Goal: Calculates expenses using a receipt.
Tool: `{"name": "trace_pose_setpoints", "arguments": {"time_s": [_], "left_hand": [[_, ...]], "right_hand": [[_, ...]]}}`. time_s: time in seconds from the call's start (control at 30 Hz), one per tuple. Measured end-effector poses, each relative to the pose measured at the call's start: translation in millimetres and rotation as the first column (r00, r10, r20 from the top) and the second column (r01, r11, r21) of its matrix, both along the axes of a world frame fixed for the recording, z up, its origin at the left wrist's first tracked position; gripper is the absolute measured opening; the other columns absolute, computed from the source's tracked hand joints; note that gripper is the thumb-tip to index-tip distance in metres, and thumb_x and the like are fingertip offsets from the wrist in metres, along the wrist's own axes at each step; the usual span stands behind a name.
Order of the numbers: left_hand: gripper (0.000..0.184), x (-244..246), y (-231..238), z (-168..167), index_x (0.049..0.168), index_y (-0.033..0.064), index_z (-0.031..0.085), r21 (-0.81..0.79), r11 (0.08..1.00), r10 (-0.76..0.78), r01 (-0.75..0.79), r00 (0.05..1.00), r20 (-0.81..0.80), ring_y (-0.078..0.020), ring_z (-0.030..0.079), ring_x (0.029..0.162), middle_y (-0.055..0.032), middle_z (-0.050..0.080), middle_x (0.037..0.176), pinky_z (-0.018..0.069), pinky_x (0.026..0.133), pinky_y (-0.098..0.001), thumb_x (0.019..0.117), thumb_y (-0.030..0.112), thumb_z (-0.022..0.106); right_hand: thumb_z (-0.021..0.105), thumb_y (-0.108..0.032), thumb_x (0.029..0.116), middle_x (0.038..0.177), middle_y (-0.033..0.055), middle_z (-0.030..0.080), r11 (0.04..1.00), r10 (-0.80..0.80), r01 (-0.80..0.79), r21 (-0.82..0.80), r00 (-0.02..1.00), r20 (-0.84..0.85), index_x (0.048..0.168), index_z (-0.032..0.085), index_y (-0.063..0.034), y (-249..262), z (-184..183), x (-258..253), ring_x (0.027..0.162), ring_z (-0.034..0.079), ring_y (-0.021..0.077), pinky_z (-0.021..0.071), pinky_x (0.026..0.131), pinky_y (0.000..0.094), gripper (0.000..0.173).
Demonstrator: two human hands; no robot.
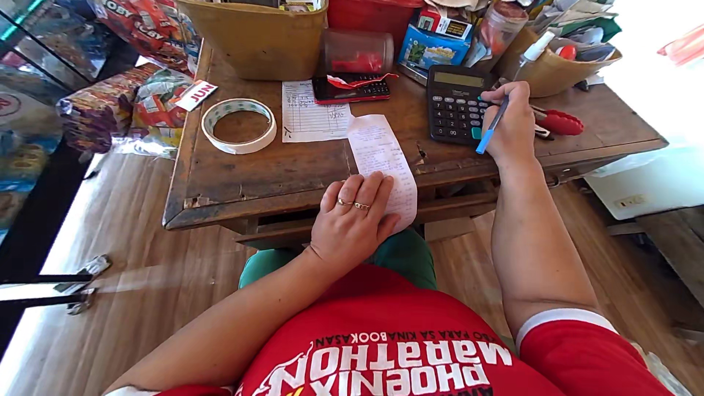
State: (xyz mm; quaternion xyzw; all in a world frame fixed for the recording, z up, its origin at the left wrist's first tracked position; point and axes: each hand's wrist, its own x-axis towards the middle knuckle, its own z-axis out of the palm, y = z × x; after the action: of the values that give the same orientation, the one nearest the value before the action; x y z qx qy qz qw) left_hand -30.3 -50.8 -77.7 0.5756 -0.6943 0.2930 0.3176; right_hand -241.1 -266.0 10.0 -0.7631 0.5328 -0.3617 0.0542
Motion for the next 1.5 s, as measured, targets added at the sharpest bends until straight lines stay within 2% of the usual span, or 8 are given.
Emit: {"name": "trace_pose_setpoints", "arguments": {"time_s": [0.1, 0.27, 0.37, 0.6, 0.77, 1.03, 1.27, 1.5], "left_hand": [[0.05, 0, -1, 0, 0.132, 0.0122, 0.067, -0.006, 1.0, 0.001, -0.001, 1.0, 0.0, -0.0258, 0.056, 0.12, -0.0075, 0.064, 0.134, 0.034, 0.106, -0.041, 0.1004, 0.049, 0.054], [0.051, 0, -1, 0, 0.133, 0.0118, 0.066, -0.003, 1.0, 0.003, -0.003, 1.0, 0.007, -0.0258, 0.056, 0.121, -0.0077, 0.064, 0.135, 0.0335, 0.107, -0.041, 0.1013, 0.049, 0.052], [0.05, 0, -1, 0, 0.133, 0.0116, 0.066, -0.007, 1.0, 0.0, 0.0, 1.0, 0.007, -0.0257, 0.056, 0.121, -0.008, 0.064, 0.134, 0.034, 0.106, -0.0406, 0.1015, 0.049, 0.052], [0.051, 0, 0, 0, 0.134, 0.0115, 0.065, 0.003, 1.0, 0.006, -0.006, 1.0, 0.01, -0.026, 0.056, 0.121, -0.0082, 0.064, 0.135, 0.0341, 0.106, -0.0414, 0.1016, 0.049, 0.052], [0.051, 0, 0, -1, 0.135, 0.0116, 0.064, 0.0, 1.0, -0.001, 0.001, 1.0, 0.003, -0.0265, 0.056, 0.122, -0.009, 0.064, 0.135, 0.034, 0.107, -0.042, 0.1013, 0.048, 0.053], [0.05, -1, 0, -1, 0.134, 0.0126, 0.065, 0.007, 1.0, 0.004, -0.004, 1.0, -0.007, -0.0261, 0.056, 0.122, -0.0076, 0.064, 0.134, 0.0342, 0.107, -0.0416, 0.1009, 0.048, 0.054], [0.05, -1, 0, -1, 0.133, 0.0117, 0.065, 0.008, 1.0, 0.005, -0.005, 1.0, -0.004, -0.0266, 0.056, 0.121, -0.0087, 0.064, 0.133, 0.0338, 0.106, -0.0412, 0.1011, 0.048, 0.053], [0.051, -1, 0, 0, 0.133, 0.0105, 0.065, 0.011, 1.0, -0.002, 0.002, 1.0, -0.007, -0.0271, 0.056, 0.12, -0.0091, 0.064, 0.133, 0.0343, 0.105, -0.0416, 0.1012, 0.048, 0.054]], "right_hand": [[0.045, -0.003, 0.0992, 0.128, 0.0167, 0.069, 1.0, 0.004, -0.005, -0.027, 0.999, -0.046, 0.124, 0.055, 0.0029, 1, 0, 0, 0.126, 0.06, 0.0318, 0.03, 0.115, 0.0551, 0.028], [0.043, 0.004, 0.094, 0.12, 0.0163, 0.073, 0.939, 0.246, -0.231, -0.254, 0.969, 0.028, 0.114, 0.056, 0.004, 5, -13, -7, 0.126, 0.062, 0.0281, 0.0386, 0.113, 0.0439, 0.024], [0.043, 0.004, 0.0918, 0.116, 0.0158, 0.075, 0.87, 0.377, -0.36, -0.337, 0.926, -0.016, 0.109, 0.059, 0.0024, 9, -18, -8, 0.129, 0.062, 0.0293, 0.0291, 0.119, 0.0534, 0.023], [0.051, -0.017, 0.096, 0.13, 0.0173, 0.069, 0.872, 0.415, -0.456, -0.179, 0.882, -0.225, 0.115, 0.057, 0.0005, 12, -11, -1, 0.138, 0.053, 0.0373, 0.0175, 0.119, 0.0676, 0.026], [0.051, -0.017, 0.0952, 0.13, 0.0176, 0.069, 0.88, 0.414, -0.455, -0.135, 0.875, -0.252, 0.115, 0.058, 0.0014, 12, -11, 0, 0.139, 0.052, 0.0389, 0.0141, 0.118, 0.0709, 0.028], [0.039, 0.005, 0.0928, 0.099, 0.0139, 0.076, 0.837, 0.4, -0.312, -0.45, 0.91, 0.113, 0.095, 0.06, 0.0001, 16, -25, -16, 0.119, 0.067, 0.0246, 0.0292, 0.121, 0.0485, 0.022], [0.04, 0.004, 0.0937, 0.097, 0.0162, 0.075, 0.847, 0.357, -0.279, -0.453, 0.929, 0.095, 0.089, 0.063, 0.0009, 19, -27, -16, 0.114, 0.07, 0.0246, 0.029, 0.121, 0.0508, 0.024], [0.047, 0.004, 0.0957, 0.09, 0.0105, 0.074, 0.944, 0.124, -0.042, -0.326, 0.964, 0.235, 0.097, 0.061, -0.0002, 23, -21, -9, 0.103, 0.068, 0.0214, 0.0486, 0.098, 0.0348, 0.015]]}}
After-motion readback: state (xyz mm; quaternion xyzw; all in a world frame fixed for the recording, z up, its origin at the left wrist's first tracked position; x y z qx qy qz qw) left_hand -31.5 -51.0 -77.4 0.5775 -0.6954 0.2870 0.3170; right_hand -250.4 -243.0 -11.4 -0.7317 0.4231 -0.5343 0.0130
